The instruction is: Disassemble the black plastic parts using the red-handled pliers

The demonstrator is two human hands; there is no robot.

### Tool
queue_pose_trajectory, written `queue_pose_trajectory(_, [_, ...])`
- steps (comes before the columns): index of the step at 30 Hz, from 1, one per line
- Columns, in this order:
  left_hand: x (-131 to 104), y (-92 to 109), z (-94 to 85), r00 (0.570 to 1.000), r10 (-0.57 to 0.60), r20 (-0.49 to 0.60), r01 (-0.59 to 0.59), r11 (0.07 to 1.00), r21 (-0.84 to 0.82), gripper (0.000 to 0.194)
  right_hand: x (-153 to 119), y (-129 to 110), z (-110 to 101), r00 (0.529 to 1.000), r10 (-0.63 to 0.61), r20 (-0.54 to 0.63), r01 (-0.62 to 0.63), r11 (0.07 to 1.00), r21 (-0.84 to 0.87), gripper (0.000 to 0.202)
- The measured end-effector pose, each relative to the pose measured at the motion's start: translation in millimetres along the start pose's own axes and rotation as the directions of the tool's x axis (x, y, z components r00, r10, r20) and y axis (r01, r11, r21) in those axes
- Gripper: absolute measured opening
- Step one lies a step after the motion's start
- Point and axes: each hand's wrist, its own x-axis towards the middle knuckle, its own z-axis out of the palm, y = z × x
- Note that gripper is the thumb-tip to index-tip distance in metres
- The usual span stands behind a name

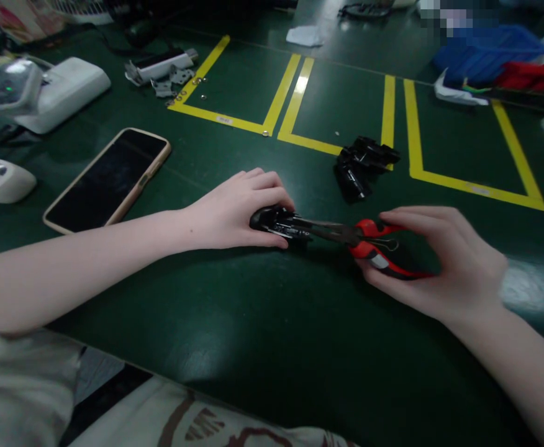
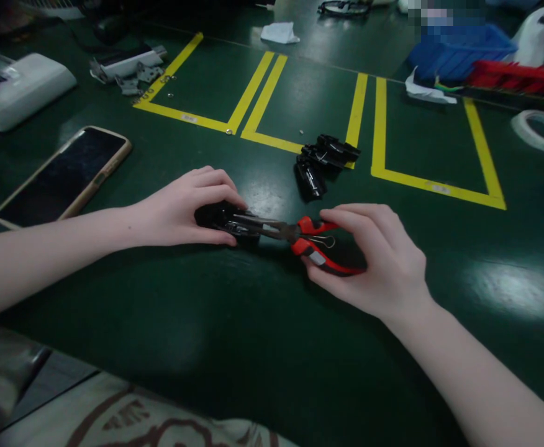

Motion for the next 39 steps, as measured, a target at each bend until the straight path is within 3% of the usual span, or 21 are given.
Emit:
queue_pose_trajectory(4, [-2.1,2.6,0.1,1.0,-0.022,-0.014,0.022,1.0,0.008,0.05,2.0,-12.3,-1.3,0.996,0.083,0.034,-0.084,0.996,0.03,0.051])
queue_pose_trajectory(11, [-3.4,5.0,0.2,1.0,0.006,-0.006,-0.006,1.0,-0.01,0.03,2.6,-18.3,-4.6,0.97,0.22,0.1,-0.227,0.972,0.064,0.045])
queue_pose_trajectory(16, [-1.9,3.4,0.0,0.998,0.057,0.022,-0.056,0.998,-0.027,0.033,2.7,-18.1,-2.1,0.981,0.158,0.115,-0.169,0.981,0.096,0.046])
queue_pose_trajectory(22, [-1.8,2.8,1.7,0.992,0.126,0.002,-0.126,0.992,-0.014,0.034,2.8,-18.2,1.0,0.971,0.203,0.126,-0.221,0.963,0.152,0.044])
queue_pose_trajectory(39, [0.0,0.4,2.2,0.989,0.146,-0.002,-0.146,0.988,-0.053,0.034,1.6,-17.5,-0.5,0.98,0.147,0.137,-0.159,0.983,0.087,0.036])
